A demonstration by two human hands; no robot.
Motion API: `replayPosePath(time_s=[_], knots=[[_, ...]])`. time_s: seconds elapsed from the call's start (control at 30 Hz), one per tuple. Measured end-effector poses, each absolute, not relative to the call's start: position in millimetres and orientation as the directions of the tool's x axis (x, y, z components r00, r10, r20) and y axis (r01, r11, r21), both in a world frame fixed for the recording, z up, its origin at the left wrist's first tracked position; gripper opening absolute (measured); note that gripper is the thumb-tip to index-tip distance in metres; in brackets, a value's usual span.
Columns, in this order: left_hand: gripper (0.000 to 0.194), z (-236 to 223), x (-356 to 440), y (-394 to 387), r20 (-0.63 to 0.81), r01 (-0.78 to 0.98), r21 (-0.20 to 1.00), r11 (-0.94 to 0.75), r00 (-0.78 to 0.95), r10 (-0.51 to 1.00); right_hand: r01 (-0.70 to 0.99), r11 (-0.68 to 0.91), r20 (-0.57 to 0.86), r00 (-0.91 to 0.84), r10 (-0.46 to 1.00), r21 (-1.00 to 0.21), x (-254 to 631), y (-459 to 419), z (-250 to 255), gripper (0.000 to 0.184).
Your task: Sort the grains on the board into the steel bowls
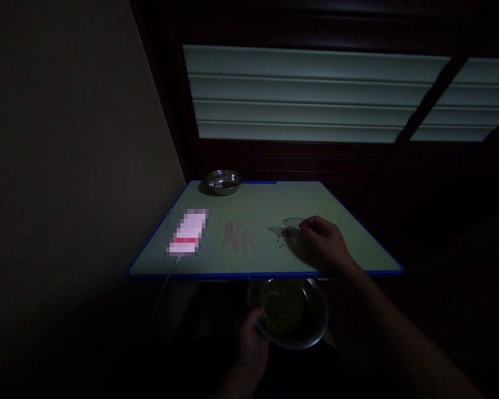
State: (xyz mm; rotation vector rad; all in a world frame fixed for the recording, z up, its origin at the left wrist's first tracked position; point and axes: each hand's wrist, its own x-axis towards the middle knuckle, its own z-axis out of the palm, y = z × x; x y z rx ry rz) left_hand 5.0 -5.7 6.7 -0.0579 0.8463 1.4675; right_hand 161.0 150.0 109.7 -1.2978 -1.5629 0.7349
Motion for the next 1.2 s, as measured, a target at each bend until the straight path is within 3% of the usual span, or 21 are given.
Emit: replayPosePath(time_s=[0.57,0.97,1.2], knots=[[0.028,18,0,-10,-0.564,-0.859,0.471,0.202,-0.117,0.817,0.649,0.353,0.335,-0.157,0.929,-0.674,152,144,111,0.016],[0.03,18,1,-10,-0.563,-0.864,0.461,0.202,-0.109,0.819,0.537,0.424,0.3,-0.306,0.904,-0.73,153,143,111,0.016],[0.034,18,1,-9,-0.564,-0.866,0.461,0.193,-0.118,0.817,0.612,0.354,0.299,-0.195,0.934,-0.707,150,144,111,0.018]])
